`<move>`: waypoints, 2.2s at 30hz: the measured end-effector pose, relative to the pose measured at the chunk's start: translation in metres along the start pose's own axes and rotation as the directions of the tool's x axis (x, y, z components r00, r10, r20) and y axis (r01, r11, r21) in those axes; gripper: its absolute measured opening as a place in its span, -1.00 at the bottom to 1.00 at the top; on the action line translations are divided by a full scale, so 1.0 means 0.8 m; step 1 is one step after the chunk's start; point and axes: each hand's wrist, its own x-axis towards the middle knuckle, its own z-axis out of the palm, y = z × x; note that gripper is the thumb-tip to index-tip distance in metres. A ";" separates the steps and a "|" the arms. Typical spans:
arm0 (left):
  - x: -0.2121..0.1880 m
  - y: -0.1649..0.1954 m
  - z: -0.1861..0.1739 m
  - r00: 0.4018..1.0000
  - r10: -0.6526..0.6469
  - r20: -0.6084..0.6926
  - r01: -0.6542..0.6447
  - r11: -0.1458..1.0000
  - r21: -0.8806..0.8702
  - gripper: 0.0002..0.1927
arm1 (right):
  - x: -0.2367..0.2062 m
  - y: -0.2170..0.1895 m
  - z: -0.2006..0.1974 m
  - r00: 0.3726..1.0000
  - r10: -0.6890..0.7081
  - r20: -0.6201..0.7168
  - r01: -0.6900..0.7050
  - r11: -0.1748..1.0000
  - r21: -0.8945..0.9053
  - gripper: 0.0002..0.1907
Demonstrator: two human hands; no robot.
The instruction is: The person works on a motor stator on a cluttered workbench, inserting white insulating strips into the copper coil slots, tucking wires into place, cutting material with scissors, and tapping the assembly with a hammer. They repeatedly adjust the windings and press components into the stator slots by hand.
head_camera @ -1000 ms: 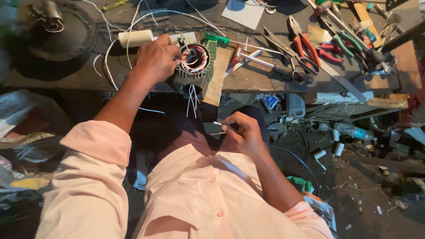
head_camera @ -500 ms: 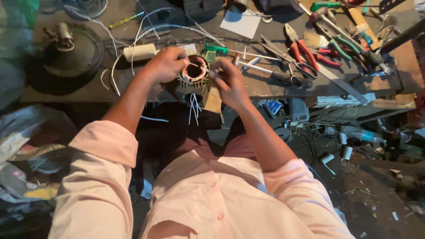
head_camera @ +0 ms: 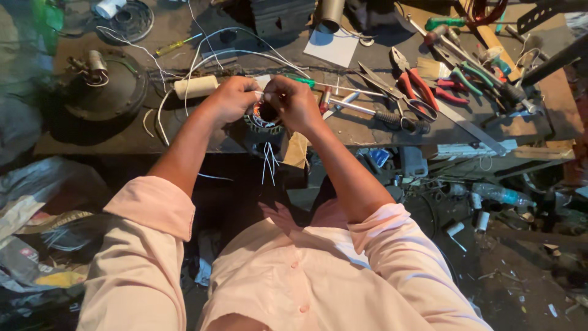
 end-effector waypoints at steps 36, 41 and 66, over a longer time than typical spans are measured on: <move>-0.031 -0.005 0.028 0.820 0.439 -0.368 -0.104 0.746 0.658 -0.83 | 0.024 -0.002 -0.015 0.977 0.036 0.210 0.014 0.973 -0.230 -0.87; -0.010 -0.030 0.033 0.926 -0.270 -0.263 0.116 0.867 -0.484 -0.77 | 0.012 -0.024 -0.008 0.989 -0.036 0.146 0.101 0.880 -0.464 -0.85; -0.018 0.000 0.062 0.815 0.530 -0.233 -0.087 0.509 0.856 -0.91 | -0.011 0.028 0.007 0.988 -0.072 -0.139 0.030 0.959 -0.282 -0.85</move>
